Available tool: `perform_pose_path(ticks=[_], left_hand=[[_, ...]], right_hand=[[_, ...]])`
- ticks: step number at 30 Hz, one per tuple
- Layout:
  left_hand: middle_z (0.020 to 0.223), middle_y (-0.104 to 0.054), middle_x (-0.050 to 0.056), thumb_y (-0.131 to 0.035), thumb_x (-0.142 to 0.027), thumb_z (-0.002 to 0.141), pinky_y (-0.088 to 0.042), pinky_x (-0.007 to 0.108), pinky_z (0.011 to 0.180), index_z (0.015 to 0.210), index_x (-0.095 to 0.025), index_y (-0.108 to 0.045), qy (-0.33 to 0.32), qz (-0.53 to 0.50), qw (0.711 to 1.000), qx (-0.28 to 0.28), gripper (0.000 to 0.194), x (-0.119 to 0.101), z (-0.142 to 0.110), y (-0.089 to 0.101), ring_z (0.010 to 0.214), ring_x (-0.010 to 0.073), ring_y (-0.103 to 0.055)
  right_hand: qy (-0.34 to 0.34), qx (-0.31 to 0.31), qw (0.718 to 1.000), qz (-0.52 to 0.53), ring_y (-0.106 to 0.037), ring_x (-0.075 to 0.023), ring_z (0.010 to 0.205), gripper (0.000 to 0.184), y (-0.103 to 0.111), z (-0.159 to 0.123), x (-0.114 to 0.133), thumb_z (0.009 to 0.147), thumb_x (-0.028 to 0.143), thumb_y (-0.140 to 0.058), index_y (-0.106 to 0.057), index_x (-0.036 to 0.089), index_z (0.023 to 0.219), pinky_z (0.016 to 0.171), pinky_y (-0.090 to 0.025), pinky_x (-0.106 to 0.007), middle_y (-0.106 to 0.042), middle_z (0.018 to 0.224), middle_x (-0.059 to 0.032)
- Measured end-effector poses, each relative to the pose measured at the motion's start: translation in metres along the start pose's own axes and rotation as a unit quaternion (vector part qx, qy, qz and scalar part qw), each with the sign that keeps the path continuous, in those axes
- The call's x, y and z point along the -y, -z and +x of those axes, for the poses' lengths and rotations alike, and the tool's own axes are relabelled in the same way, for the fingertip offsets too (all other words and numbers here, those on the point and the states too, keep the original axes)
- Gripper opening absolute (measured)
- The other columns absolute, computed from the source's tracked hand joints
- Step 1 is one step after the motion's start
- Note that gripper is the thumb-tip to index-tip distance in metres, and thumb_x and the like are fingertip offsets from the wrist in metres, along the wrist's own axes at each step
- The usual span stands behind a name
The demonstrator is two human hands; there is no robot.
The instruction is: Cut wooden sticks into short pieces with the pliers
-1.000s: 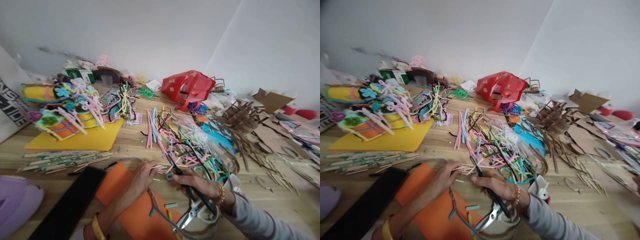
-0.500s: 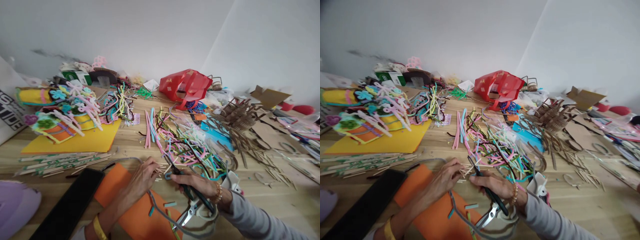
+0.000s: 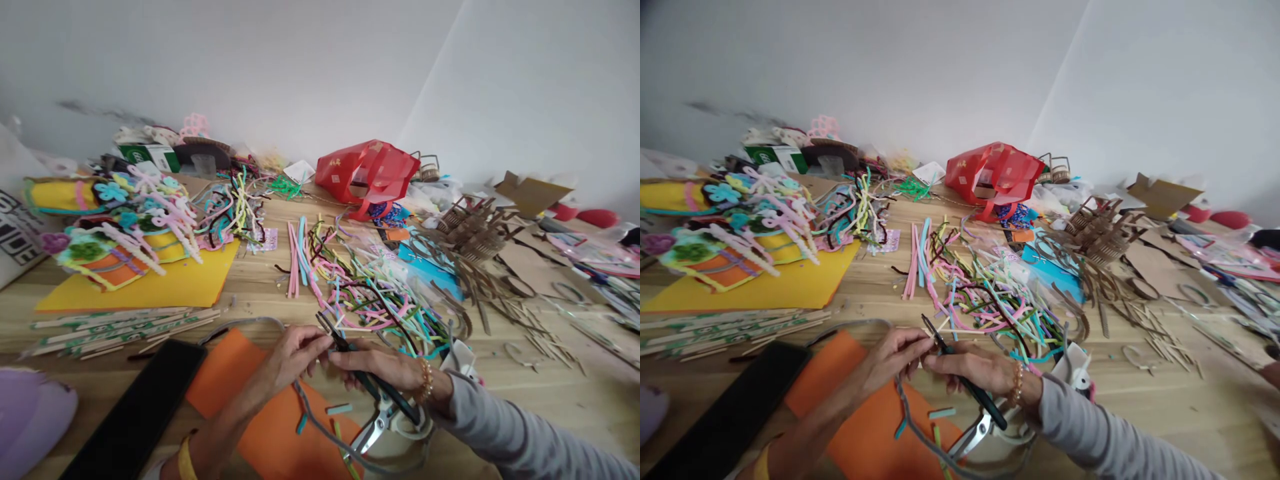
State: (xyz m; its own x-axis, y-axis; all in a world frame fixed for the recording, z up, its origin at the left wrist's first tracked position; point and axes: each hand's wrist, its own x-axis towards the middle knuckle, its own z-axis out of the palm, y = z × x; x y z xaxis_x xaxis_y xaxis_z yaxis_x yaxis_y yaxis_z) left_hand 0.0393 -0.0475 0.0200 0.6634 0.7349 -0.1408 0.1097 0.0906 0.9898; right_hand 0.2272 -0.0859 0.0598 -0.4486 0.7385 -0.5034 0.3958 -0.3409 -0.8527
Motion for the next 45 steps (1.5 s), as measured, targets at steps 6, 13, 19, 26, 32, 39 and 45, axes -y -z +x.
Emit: perform_pose_path(ticks=[6, 13, 19, 26, 32, 39, 45], left_hand=[[0.06, -0.054, -0.004, -0.061, -0.052, 0.076, -0.036, 0.021, 0.044, 0.085, -0.019, -0.059, 0.083, -0.078, 0.992, -0.052, 0.034, -0.002, -0.005, -0.005, 0.045, 0.0094, -0.045], [0.057, -0.044, -0.007, -0.053, -0.068, 0.075, -0.032, 0.021, 0.04, 0.089, -0.019, -0.053, 0.095, -0.086, 0.991, -0.048, 0.051, 0.006, 0.001, -0.023, 0.045, 0.0095, -0.041], [0.073, -0.056, 0.0, -0.058, -0.063, 0.077, -0.045, 0.026, 0.064, 0.082, -0.019, -0.058, 0.047, -0.163, 0.982, -0.083, 0.044, 0.003, 0.007, -0.024, 0.07, 0.0146, -0.055], [0.08, -0.061, 0.004, -0.067, -0.056, 0.073, -0.046, 0.029, 0.071, 0.084, -0.015, -0.062, 0.043, -0.317, 0.947, -0.013, 0.042, -0.001, 0.008, -0.026, 0.069, 0.0147, -0.055], [0.065, -0.05, -0.002, -0.058, -0.056, 0.077, -0.039, 0.027, 0.065, 0.066, -0.02, -0.047, 0.041, -0.014, 0.984, -0.17, 0.04, 0.009, 0.009, -0.024, 0.067, 0.0152, -0.048], [0.063, -0.049, -0.001, -0.037, -0.044, 0.089, -0.033, 0.027, 0.062, 0.065, -0.02, -0.044, -0.037, 0.23, 0.962, -0.141, 0.034, 0.009, 0.008, -0.025, 0.063, 0.0157, -0.046], [0.067, -0.057, 0.002, -0.035, -0.038, 0.09, -0.034, 0.027, 0.063, 0.067, -0.021, -0.046, -0.025, 0.29, 0.949, -0.118, 0.031, 0.01, 0.008, -0.027, 0.067, 0.0177, -0.052]], right_hand=[[-0.024, -0.02, 0.999, -0.018, -0.046, -0.0107, 0.051, 0.022, -0.001, -0.001, 0.011, 0.079, 0.036, -0.056, -0.058, 0.017, 0.068, 0.051, -0.034, -0.024, -0.052, 0.056, 0.0024], [-0.102, -0.038, 0.975, 0.194, -0.047, -0.0106, 0.052, 0.01, -0.002, 0.011, -0.013, 0.063, 0.026, -0.058, -0.058, 0.016, 0.065, 0.052, -0.04, -0.023, -0.051, 0.056, 0.0023], [-0.111, 0.009, 0.953, 0.282, -0.048, -0.0104, 0.054, 0.014, -0.005, 0.016, -0.027, 0.063, 0.028, -0.056, -0.052, 0.015, 0.065, 0.059, -0.043, -0.027, -0.049, 0.062, 0.0013], [-0.072, 0.008, 0.935, 0.348, -0.046, -0.0105, 0.054, 0.014, -0.017, 0.011, -0.026, 0.058, 0.027, -0.059, -0.053, 0.014, 0.062, 0.059, -0.038, -0.027, -0.049, 0.058, 0.0011], [-0.078, -0.004, 0.924, 0.374, -0.044, -0.0088, 0.055, 0.014, -0.018, 0.013, -0.039, 0.061, 0.026, -0.06, -0.052, 0.015, 0.066, 0.058, -0.035, -0.025, -0.048, 0.06, 0.0034], [-0.134, 0.043, 0.916, 0.377, -0.05, -0.0103, 0.056, 0.014, -0.017, 0.016, -0.038, 0.059, 0.028, -0.061, -0.055, 0.015, 0.062, 0.062, -0.042, -0.026, -0.054, 0.057, 0.0024], [-0.167, 0.03, 0.922, 0.349, -0.062, -0.0149, 0.062, 0.01, -0.009, 0.02, -0.05, 0.058, 0.019, -0.063, -0.063, 0.011, 0.065, 0.07, -0.047, -0.03, -0.064, 0.063, -0.0026]])
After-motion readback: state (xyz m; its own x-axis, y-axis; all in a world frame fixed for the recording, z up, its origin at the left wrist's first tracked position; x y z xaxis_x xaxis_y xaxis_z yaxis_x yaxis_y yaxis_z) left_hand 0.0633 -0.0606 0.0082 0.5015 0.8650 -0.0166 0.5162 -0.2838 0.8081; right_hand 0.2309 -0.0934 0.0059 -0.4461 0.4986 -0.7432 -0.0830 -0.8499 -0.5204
